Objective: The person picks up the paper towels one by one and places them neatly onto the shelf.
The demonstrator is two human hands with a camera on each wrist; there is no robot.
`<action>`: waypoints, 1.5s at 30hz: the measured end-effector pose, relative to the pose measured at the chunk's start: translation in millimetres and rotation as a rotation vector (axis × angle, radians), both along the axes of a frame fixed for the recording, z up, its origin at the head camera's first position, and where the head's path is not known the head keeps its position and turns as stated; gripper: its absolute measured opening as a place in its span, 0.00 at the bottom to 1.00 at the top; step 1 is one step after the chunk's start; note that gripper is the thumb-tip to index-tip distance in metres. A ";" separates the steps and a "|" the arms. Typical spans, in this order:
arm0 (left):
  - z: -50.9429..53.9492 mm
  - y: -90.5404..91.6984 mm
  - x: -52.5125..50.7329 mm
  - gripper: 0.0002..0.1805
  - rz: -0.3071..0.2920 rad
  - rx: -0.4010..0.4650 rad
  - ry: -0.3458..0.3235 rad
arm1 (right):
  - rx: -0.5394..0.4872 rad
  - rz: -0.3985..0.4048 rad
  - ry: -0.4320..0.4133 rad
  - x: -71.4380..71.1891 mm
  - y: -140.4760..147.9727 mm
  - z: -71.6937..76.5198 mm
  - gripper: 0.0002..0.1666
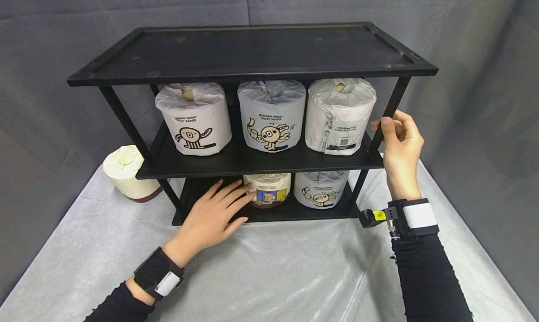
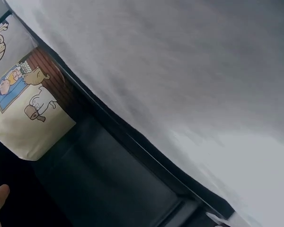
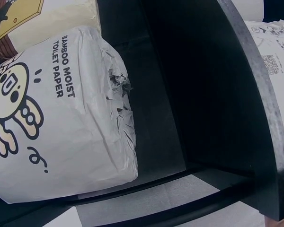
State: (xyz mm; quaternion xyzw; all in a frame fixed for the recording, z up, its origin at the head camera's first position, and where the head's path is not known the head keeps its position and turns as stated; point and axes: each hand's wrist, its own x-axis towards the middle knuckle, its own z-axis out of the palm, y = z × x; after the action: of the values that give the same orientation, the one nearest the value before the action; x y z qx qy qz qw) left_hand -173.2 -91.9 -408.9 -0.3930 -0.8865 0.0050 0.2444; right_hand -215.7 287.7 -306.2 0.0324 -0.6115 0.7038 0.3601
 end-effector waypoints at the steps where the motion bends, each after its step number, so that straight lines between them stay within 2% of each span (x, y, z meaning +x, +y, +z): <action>1: 0.0 -2.2 2.0 0.31 -0.001 0.000 0.003 | 0.005 -0.002 -0.002 0.5 0.7 0.6 0.14; 10: -6.9 -14.7 18.6 0.31 -0.061 0.006 -0.022 | -0.028 -0.002 0.014 7.4 11.3 5.3 0.14; 15: -8.9 -29.3 27.1 0.31 -0.049 0.006 0.001 | -0.038 0.006 0.005 6.5 11.2 5.0 0.14; 22: -5.0 -53.4 34.9 0.26 -0.044 0.018 -0.004 | -0.045 0.021 0.023 3.3 8.1 3.4 0.14; 32: -3.7 -93.2 42.2 0.26 -0.117 0.100 0.104 | -0.023 0.017 0.007 -0.8 3.2 1.7 0.13; 40: 0.0 -119.1 48.5 0.23 -0.073 0.140 0.157 | -0.014 0.014 -0.014 -0.9 0.4 2.4 0.14; 45: 2.7 -134.3 48.8 0.24 -0.039 0.153 0.162 | -0.023 0.020 -0.003 -1.9 0.0 0.4 0.14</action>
State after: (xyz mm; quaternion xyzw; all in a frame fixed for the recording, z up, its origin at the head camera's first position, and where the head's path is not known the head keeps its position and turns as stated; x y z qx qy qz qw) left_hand -124.4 -226.2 -406.2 -0.3888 -0.8538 -0.0357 0.3444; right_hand -217.6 287.8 -305.8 0.0334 -0.6037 0.7143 0.3524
